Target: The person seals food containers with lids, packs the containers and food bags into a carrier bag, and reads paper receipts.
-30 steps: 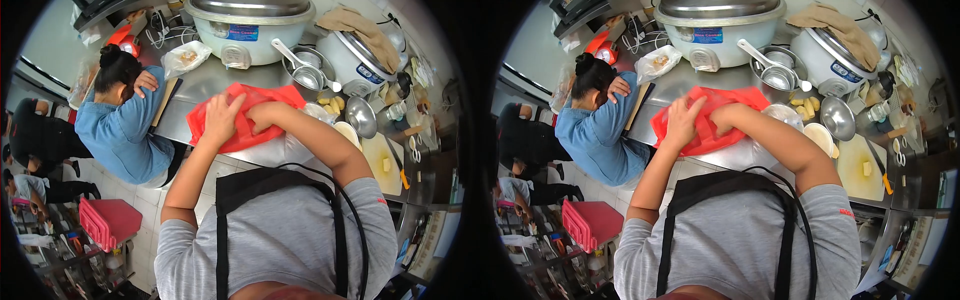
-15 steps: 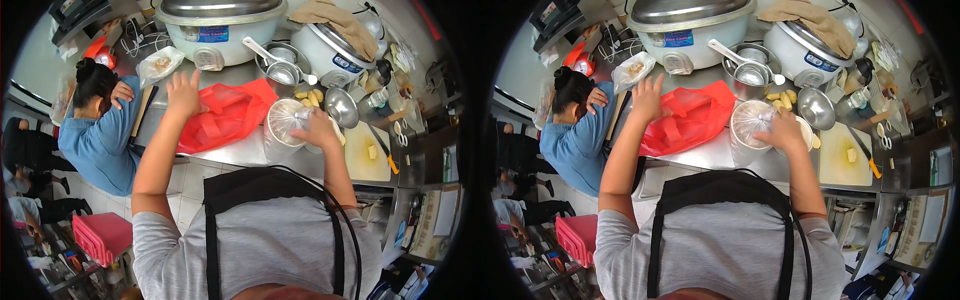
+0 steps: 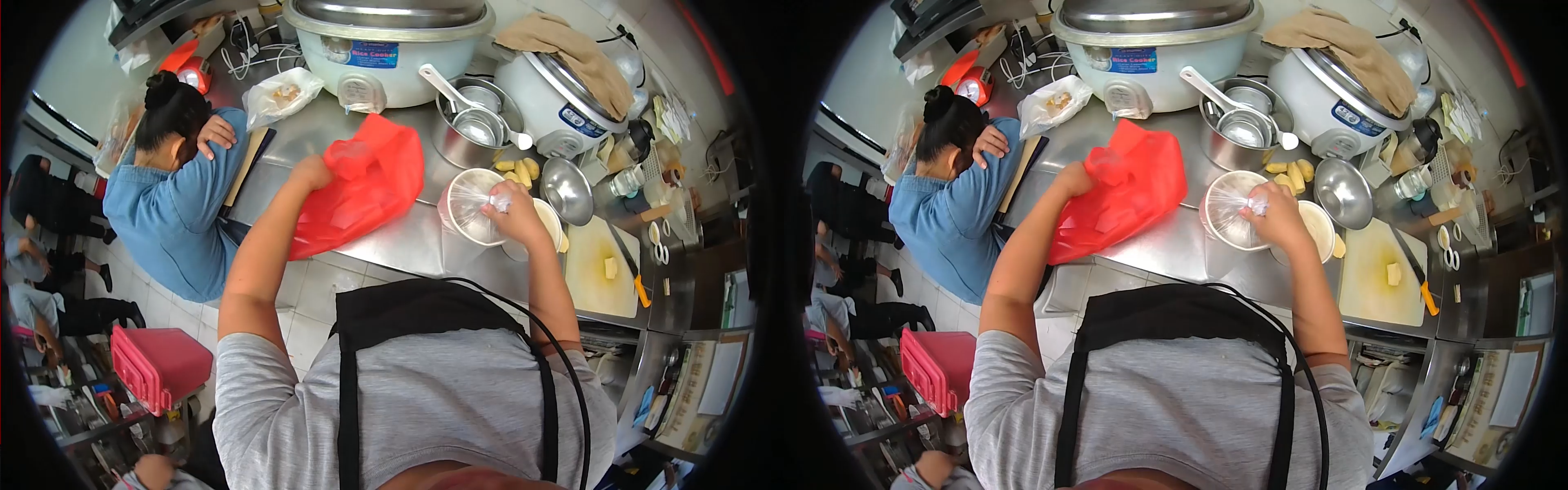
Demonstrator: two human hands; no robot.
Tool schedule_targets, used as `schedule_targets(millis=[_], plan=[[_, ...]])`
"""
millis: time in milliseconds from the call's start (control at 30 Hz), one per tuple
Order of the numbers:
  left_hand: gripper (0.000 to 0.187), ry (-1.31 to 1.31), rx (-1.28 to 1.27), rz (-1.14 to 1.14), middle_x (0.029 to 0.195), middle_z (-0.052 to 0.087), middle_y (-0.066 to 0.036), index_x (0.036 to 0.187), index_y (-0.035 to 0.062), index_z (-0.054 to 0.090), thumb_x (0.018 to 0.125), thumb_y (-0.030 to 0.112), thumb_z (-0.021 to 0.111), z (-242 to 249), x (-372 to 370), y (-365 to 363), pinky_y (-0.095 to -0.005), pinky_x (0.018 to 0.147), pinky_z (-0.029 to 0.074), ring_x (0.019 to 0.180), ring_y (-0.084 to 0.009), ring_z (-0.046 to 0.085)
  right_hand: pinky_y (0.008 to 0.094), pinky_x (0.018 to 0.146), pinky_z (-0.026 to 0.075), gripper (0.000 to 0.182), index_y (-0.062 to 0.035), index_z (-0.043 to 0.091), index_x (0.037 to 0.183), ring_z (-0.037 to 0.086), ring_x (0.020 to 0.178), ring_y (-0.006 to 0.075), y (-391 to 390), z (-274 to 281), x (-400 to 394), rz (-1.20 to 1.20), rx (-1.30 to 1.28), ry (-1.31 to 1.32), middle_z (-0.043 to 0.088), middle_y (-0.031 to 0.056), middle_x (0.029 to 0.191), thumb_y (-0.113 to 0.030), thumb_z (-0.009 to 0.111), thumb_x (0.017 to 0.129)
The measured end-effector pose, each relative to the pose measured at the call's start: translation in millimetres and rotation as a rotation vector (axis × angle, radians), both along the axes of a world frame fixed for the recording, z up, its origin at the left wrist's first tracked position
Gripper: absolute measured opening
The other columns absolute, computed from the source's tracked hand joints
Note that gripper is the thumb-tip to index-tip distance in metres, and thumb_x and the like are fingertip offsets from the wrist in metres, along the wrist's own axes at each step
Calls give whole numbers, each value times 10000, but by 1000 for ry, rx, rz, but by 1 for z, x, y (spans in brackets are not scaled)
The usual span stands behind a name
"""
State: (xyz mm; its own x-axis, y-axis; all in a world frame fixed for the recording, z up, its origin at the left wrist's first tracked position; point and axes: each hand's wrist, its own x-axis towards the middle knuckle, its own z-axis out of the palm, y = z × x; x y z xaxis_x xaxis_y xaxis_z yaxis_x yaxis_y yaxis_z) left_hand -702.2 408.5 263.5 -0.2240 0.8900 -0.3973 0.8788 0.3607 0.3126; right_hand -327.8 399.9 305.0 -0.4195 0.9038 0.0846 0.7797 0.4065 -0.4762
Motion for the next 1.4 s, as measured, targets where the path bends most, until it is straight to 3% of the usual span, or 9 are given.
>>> schedule_targets(millis=[200,300,500,900,1033,1200,1300,1367,1400], plan=[[293,-610,11,251,893,581,-165,904,-18,567,695,183,526,-14,-14,-3,-371,675,458,817,-269,576,293,662,408,316,-42,532,840,512,741,165,34,9,15,183,-442,119,545,86,769,-269,663,663],[291,-883,-59,391,842,582,-147,916,-44,543,706,156,517,6,-8,-8,-360,603,475,743,-250,588,277,625,407,317,-29,520,842,504,655,143,33,21,11,178,-472,167,548,74,715,-267,649,678],[276,-956,65,439,837,576,-135,980,-58,488,747,88,463,20,9,-25,-321,569,499,686,-221,592,301,603,398,250,-28,492,775,494,631,158,31,17,1,151,-291,153,527,72,672,-253,591,729],[313,-1491,123,646,1014,516,-177,1076,-67,404,794,70,409,-2,41,-52,-339,738,478,867,-246,559,207,533,306,165,-87,446,706,354,607,48,16,184,-88,341,-173,408,389,-72,635,-207,524,788],[386,-1718,181,424,1053,498,-146,1131,-37,382,775,70,486,-8,48,-57,-323,762,458,910,-214,529,201,563,330,171,-83,485,723,389,638,47,15,177,-140,386,-254,549,434,-64,671,-233,531,790],[456,-1173,951,-257,1104,469,-91,1138,-10,394,726,65,575,65,69,-91,-277,832,402,982,-170,464,240,599,372,195,-56,500,740,424,635,80,13,95,-185,477,-188,499,478,-12,646,-241,531,791],[391,-1111,722,-135,1050,505,-110,1136,1,398,768,77,509,20,51,-100,-283,798,429,952,-185,500,286,573,372,186,-52,479,721,433,600,141,16,37,-202,486,-198,510,463,53,605,-220,546,766],[323,-1654,167,773,973,542,-135,1077,-28,431,791,118,468,-65,7,-105,-326,740,467,868,-221,554,326,596,380,178,-45,467,730,464,631,222,12,9,-206,511,13,416,492,97,652,-200,553,751],[272,-1538,185,842,931,555,-137,1033,-29,457,805,116,425,-64,1,-111,-323,658,486,788,-213,572,363,641,379,188,-46,461,746,473,720,284,7,6,-204,513,63,386,513,120,731,-202,566,737]])
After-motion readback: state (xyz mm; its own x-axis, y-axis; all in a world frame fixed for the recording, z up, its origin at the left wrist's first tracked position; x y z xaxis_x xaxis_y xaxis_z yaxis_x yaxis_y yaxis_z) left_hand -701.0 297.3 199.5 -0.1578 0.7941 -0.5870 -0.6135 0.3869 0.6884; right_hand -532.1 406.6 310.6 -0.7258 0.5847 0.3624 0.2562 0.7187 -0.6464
